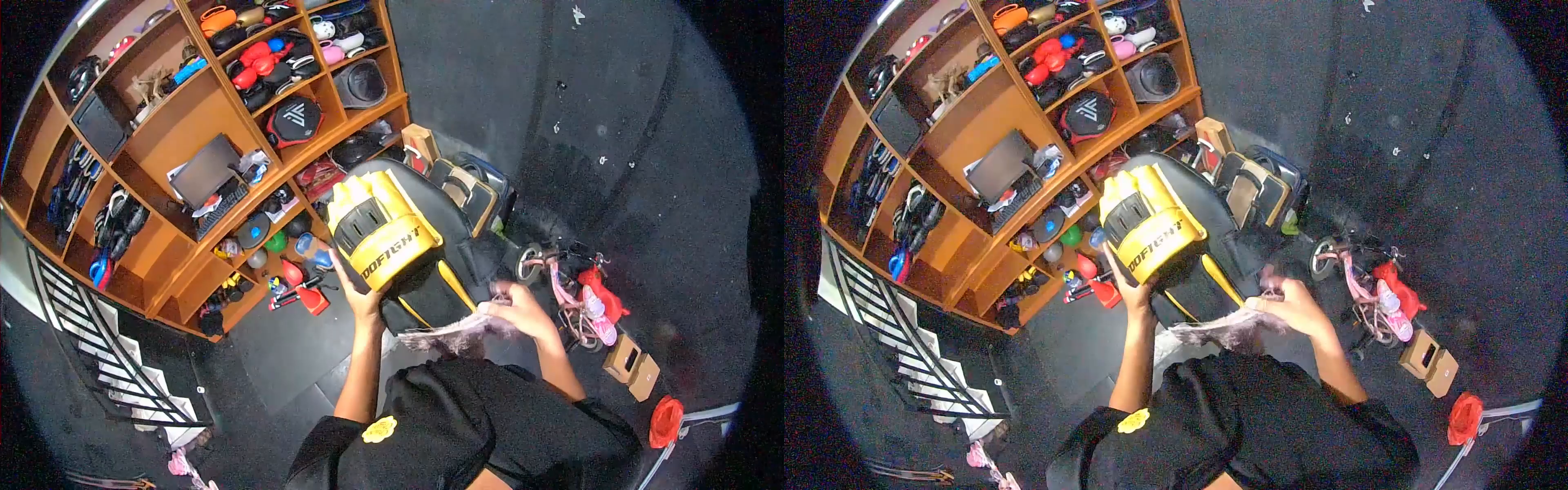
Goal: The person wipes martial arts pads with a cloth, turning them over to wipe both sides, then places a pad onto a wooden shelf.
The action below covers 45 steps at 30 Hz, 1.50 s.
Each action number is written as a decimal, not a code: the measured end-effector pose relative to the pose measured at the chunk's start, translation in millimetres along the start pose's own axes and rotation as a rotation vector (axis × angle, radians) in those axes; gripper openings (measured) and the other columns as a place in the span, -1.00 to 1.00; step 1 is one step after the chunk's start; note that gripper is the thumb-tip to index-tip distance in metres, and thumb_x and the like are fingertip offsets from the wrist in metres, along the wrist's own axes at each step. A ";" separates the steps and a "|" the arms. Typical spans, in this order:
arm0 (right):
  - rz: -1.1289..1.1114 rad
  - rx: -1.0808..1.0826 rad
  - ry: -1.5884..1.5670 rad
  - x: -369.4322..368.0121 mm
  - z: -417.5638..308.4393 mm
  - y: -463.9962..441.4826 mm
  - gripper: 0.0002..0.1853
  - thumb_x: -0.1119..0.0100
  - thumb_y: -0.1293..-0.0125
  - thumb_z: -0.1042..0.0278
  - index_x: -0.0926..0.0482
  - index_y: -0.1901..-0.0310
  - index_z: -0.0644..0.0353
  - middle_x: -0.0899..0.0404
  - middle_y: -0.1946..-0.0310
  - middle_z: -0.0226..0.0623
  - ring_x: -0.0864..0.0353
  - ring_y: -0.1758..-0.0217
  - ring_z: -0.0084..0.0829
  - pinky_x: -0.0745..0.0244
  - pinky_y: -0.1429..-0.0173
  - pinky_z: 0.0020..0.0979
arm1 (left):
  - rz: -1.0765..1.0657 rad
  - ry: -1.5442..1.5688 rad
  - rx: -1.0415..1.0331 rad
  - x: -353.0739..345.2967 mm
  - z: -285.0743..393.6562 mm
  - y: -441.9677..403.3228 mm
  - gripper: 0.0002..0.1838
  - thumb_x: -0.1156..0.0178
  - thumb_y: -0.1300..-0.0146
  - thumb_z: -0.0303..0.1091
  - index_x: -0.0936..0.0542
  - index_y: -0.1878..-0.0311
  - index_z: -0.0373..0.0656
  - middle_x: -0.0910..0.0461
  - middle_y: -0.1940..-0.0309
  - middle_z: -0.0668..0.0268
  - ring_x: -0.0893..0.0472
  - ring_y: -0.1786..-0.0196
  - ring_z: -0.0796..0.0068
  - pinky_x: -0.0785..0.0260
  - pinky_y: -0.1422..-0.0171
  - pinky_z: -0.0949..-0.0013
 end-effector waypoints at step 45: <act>-0.179 0.733 0.065 -182.1 -148.2 -85.2 -0.18 -0.39 -0.23 0.15 -0.25 -0.50 0.03 -0.30 -0.47 -0.12 -0.23 -0.54 -0.06 -0.03 -0.61 -0.14 | -0.188 -0.252 0.046 74.2 68.7 22.8 -0.03 -0.55 0.14 -0.23 -0.27 -0.36 -0.26 -0.49 -0.17 0.20 -0.51 -0.22 0.31 -0.31 -0.37 0.24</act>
Point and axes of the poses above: each hand's wrist, its own y-axis away from the middle knuckle, its own x-axis out of the back of the hand, z = x × y, the point moved 4 cm from there along -y, towards the middle knuckle
